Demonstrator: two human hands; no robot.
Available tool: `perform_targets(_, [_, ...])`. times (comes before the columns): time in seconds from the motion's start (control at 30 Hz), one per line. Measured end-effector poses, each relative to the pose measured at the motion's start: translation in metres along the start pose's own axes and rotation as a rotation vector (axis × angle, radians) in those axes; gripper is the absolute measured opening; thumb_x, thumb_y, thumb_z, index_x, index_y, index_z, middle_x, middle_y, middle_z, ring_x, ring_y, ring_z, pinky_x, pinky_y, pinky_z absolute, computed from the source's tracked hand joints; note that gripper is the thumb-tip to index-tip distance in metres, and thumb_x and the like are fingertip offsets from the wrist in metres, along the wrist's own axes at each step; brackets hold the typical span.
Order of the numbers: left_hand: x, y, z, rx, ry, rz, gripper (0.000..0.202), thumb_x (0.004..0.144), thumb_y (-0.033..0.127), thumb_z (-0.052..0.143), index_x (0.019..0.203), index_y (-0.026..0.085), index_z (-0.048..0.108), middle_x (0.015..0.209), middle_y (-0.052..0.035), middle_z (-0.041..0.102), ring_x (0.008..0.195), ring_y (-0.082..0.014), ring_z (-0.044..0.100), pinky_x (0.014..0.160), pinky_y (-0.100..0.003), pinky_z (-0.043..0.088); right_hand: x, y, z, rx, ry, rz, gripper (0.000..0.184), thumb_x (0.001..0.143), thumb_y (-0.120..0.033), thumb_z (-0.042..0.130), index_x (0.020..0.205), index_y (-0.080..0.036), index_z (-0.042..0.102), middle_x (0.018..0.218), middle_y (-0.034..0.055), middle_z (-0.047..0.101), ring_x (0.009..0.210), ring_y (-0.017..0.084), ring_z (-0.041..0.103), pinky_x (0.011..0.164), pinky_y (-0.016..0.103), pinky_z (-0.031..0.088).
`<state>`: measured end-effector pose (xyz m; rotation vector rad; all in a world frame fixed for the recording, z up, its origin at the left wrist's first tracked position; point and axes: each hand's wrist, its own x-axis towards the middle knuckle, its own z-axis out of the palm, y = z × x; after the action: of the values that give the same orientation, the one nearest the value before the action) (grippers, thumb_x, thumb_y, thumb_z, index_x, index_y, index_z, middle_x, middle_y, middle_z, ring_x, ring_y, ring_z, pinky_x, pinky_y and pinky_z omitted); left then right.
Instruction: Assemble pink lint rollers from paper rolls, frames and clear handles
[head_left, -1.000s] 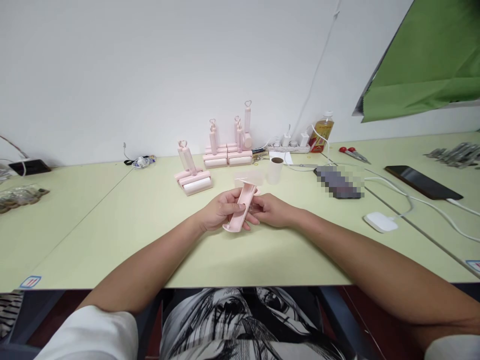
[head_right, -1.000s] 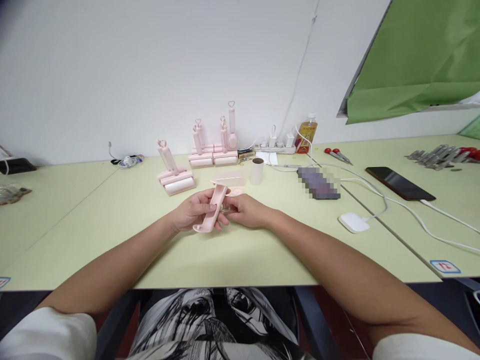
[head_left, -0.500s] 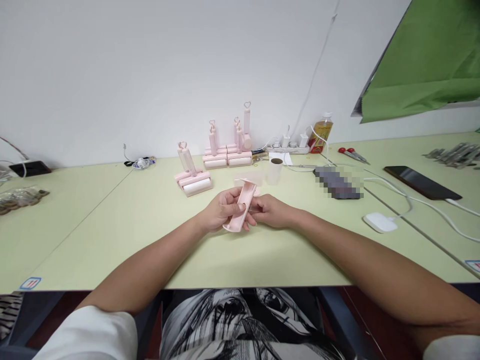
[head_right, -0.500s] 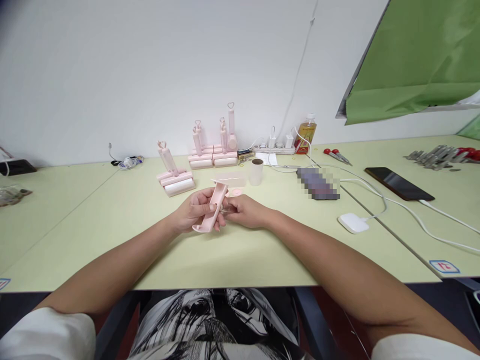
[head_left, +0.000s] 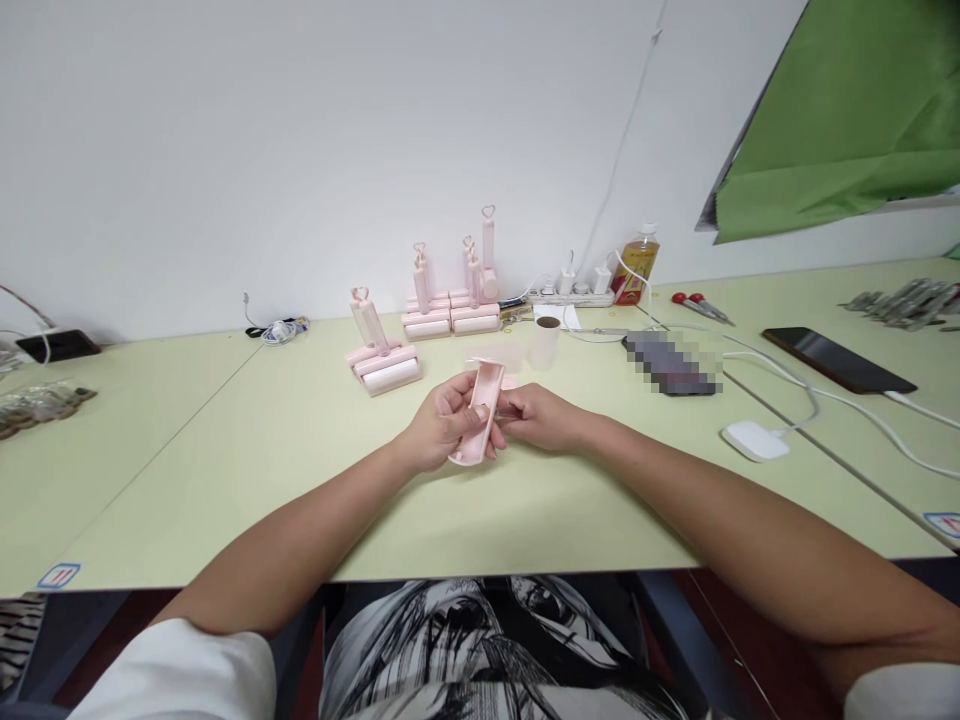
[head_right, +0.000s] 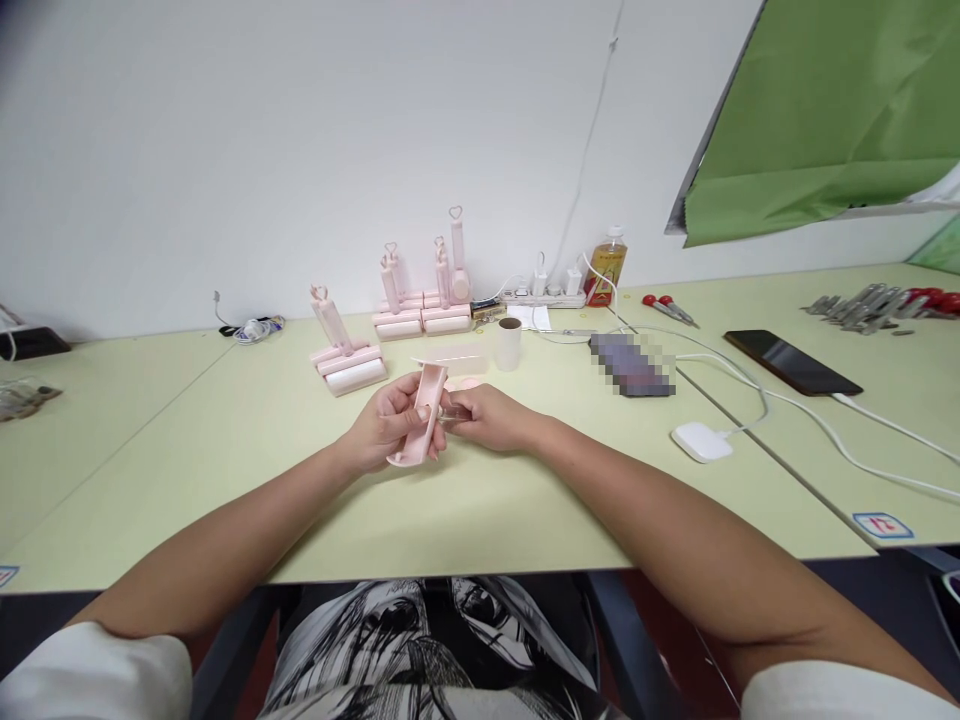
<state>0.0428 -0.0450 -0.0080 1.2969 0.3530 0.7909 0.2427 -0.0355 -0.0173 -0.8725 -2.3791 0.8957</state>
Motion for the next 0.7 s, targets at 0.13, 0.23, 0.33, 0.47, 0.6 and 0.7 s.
perform_targets(0.13, [0.002,-0.002,0.000,-0.019,0.009,0.009,0.041,0.076,0.035,0.075,0.106,0.016,0.055,0.074,-0.0029,0.065,0.057,-0.0181,0.067,0.050,-0.029,0.055,0.000,-0.005,0.000,-0.062,0.061,0.016,0.015,0.085,-0.027,0.055,0.073,-0.018,0.059,0.066,-0.0022,0.059,0.062,0.013,0.048,0.062,0.025,0.035])
perform_targets(0.23, [0.001,0.000,-0.004,-0.052,-0.037,0.001,0.041,0.077,0.035,0.074,0.108,0.017,0.056,0.077,-0.0026,0.065,0.055,-0.0162,0.065,0.047,-0.027,0.053,0.000,-0.007,0.001,-0.105,0.100,0.022,0.017,0.084,-0.028,0.055,0.071,-0.018,0.054,0.062,-0.0035,0.052,0.059,0.012,0.044,0.059,0.024,0.031])
perform_targets(0.33, [-0.003,0.013,-0.009,-0.114,-0.048,0.022,0.045,0.073,0.032,0.077,0.111,0.020,0.056,0.085,-0.0012,0.064,0.053,-0.0131,0.064,0.045,-0.025,0.051,-0.002,-0.001,0.000,-0.150,0.117,0.063,0.022,0.083,-0.029,0.056,0.067,-0.019,0.047,0.060,-0.0053,0.044,0.057,0.011,0.039,0.056,0.023,0.027])
perform_targets(0.47, [-0.009,0.038,-0.019,-0.037,-0.038,0.044,0.047,0.071,0.031,0.079,0.111,0.023,0.055,0.086,0.0010,0.063,0.051,-0.0127,0.063,0.044,-0.025,0.051,-0.007,0.007,-0.005,-0.337,0.172,0.103,0.018,0.085,-0.025,0.053,0.068,-0.019,0.050,0.064,-0.0024,0.052,0.058,0.012,0.044,0.057,0.025,0.029])
perform_targets(0.6, [0.000,0.041,-0.033,0.300,0.181,-0.031,0.034,0.077,0.032,0.072,0.104,0.017,0.056,0.095,-0.0047,0.064,0.070,-0.0184,0.070,0.062,-0.032,0.058,-0.004,0.002,-0.004,-0.503,0.199,-0.115,0.017,0.080,-0.013,0.051,0.091,-0.017,0.064,0.097,0.0097,0.067,0.092,0.023,0.058,0.080,0.033,0.041])
perform_targets(0.7, [0.019,0.034,-0.041,0.638,0.389,-0.084,0.027,0.081,0.032,0.063,0.102,0.016,0.058,0.082,-0.0033,0.064,0.068,-0.0171,0.066,0.059,-0.030,0.054,0.004,0.000,0.002,-0.571,0.134,-0.127,0.025,0.076,-0.011,0.055,0.096,-0.016,0.068,0.121,0.0149,0.062,0.110,0.028,0.053,0.093,0.040,0.040])
